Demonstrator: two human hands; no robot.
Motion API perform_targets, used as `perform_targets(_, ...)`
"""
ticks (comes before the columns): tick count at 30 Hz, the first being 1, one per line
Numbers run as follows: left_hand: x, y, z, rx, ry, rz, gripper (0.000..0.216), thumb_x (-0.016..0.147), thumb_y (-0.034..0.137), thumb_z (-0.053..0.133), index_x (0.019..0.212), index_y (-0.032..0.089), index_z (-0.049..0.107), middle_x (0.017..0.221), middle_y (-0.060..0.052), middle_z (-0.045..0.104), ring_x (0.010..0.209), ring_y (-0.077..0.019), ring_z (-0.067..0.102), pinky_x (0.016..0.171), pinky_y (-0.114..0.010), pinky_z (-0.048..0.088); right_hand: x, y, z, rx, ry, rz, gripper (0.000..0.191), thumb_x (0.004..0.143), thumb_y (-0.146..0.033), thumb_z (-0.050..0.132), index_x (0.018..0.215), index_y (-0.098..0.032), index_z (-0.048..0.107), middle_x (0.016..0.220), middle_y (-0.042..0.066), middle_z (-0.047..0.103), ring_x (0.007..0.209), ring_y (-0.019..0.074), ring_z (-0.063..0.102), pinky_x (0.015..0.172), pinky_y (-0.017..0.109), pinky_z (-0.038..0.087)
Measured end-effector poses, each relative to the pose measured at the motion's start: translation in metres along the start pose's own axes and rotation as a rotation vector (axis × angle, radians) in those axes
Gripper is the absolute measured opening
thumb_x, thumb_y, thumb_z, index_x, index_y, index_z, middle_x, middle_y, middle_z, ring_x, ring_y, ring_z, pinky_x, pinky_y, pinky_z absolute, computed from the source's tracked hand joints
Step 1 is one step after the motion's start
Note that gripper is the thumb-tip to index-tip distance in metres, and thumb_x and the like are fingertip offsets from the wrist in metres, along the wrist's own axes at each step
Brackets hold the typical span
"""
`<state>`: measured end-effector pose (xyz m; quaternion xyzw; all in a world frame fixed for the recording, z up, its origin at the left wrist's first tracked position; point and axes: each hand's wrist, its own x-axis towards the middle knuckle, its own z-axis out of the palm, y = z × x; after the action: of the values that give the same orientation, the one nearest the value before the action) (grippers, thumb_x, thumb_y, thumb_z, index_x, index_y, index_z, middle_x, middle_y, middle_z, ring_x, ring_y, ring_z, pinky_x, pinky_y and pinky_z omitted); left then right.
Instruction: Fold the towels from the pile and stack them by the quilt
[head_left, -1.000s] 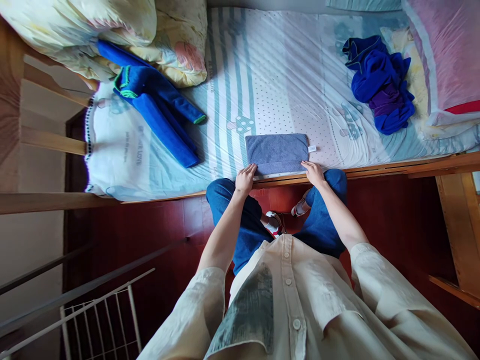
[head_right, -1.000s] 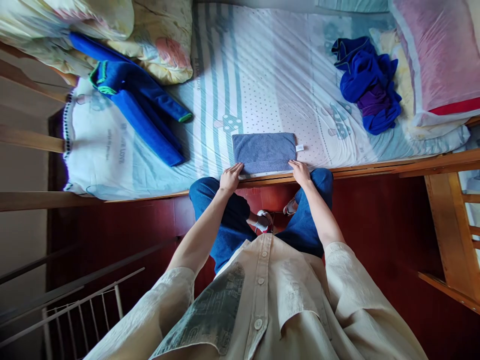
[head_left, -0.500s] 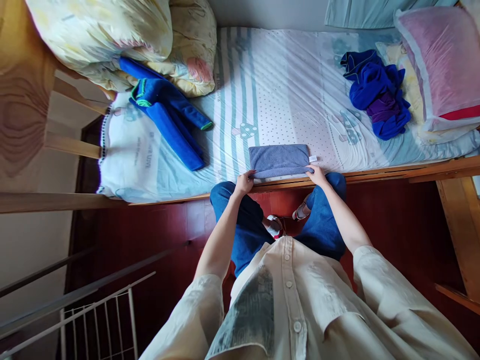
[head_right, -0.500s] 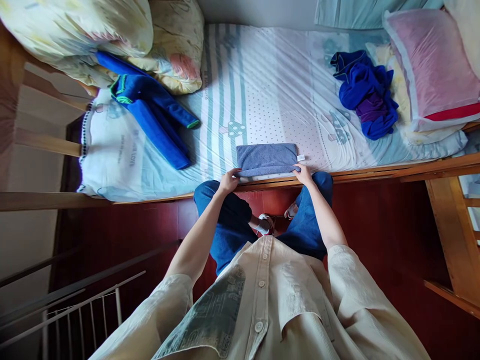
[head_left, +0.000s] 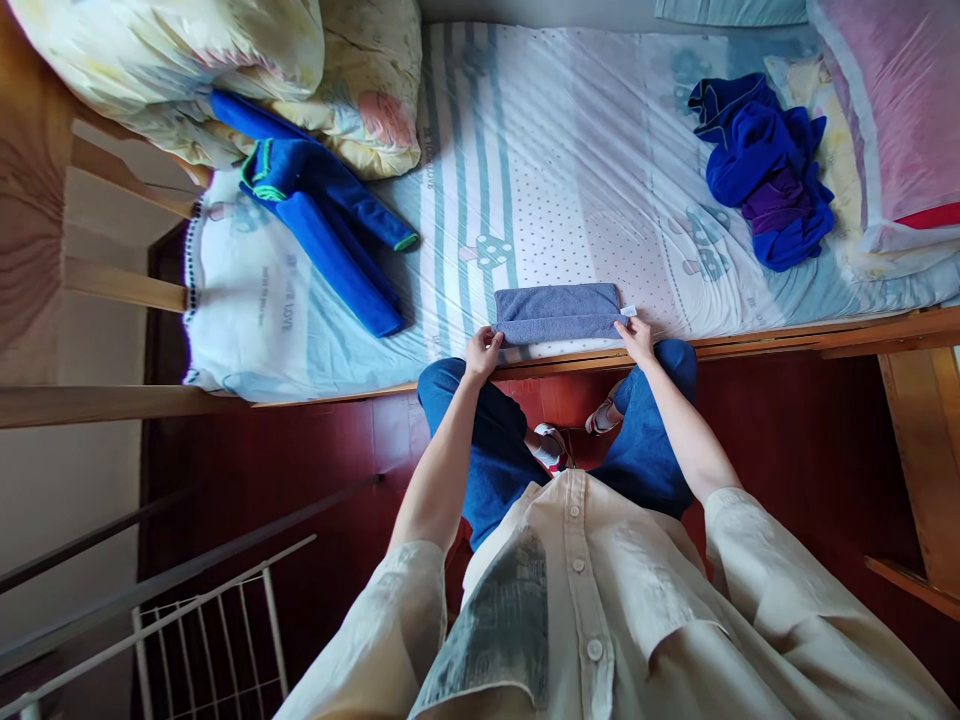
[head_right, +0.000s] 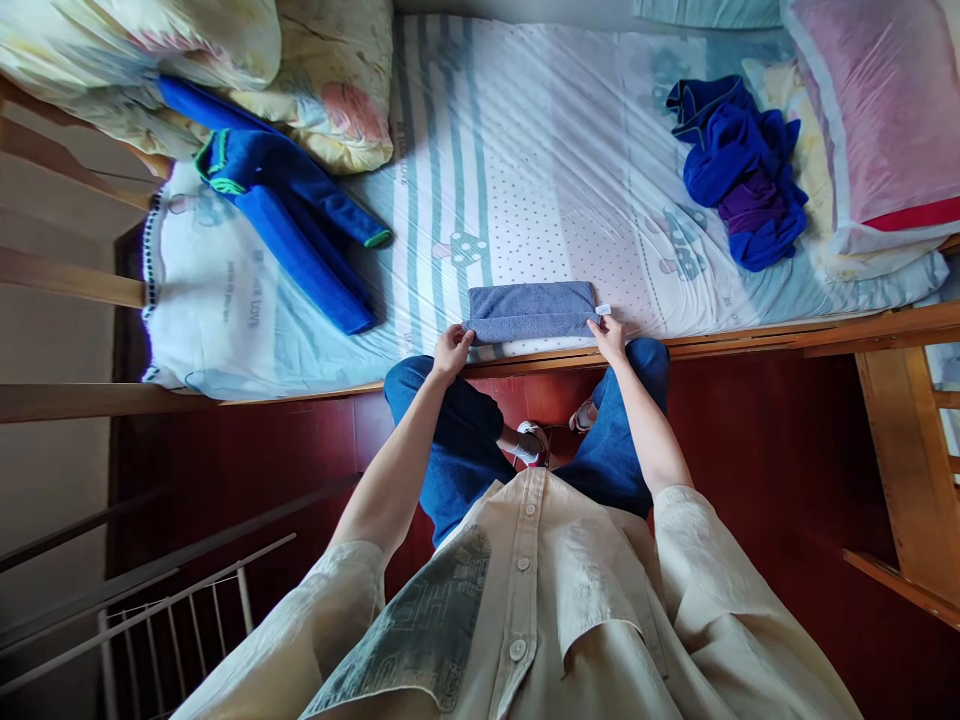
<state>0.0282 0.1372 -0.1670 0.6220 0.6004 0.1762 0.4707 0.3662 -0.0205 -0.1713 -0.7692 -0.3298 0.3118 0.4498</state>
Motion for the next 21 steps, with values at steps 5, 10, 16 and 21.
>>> perform_targets(5,-0.0013,0.0020,-0.0006,0.060,0.030,-0.022,0.024,0.091,0.040,0.059,0.099,0.018,0.064,0.087,-0.007,0.071,0.090,-0.0229,0.069,0.088,-0.034,0.056,-0.0005,0.0010,0.0000,-0.093,0.005,-0.009,0.047,0.087,-0.062,0.063,0.066,-0.025,0.043,0.063,-0.003,0.051,0.065,0.0140,0.051,0.069,0.027,0.051)
perform_targets(10,-0.0049,0.0042,-0.0001,0.022,-0.009,-0.051,0.024,0.090,0.040,0.062,0.100,0.018,0.063,0.089,-0.006,0.071,0.091,-0.0219,0.069,0.085,-0.031,0.055,-0.0018,0.0011,0.0009,-0.098,-0.014,-0.009,0.047,0.088,-0.063,0.062,0.069,-0.025,0.044,0.067,-0.002,0.053,0.070,0.0157,0.054,0.072,0.028,0.052)
perform_targets(16,-0.0083,0.0049,-0.0026,0.072,-0.036,-0.036,0.021,0.087,0.037,0.066,0.098,0.019,0.062,0.084,-0.005,0.071,0.085,-0.0207,0.069,0.081,-0.029,0.054,-0.0009,0.0034,-0.0001,-0.068,-0.036,-0.028,0.047,0.086,-0.067,0.062,0.071,-0.025,0.047,0.067,-0.001,0.052,0.070,0.0170,0.053,0.067,0.029,0.048)
perform_targets(21,-0.0073,0.0058,-0.0048,0.176,0.000,-0.082,0.019,0.084,0.033,0.069,0.096,0.019,0.066,0.085,-0.006,0.074,0.087,-0.0230,0.071,0.082,-0.030,0.053,0.0004,0.0077,-0.0023,-0.122,-0.004,-0.015,0.057,0.086,-0.062,0.069,0.060,-0.026,0.034,0.057,-0.006,0.037,0.058,0.0120,0.039,0.063,0.028,0.042)
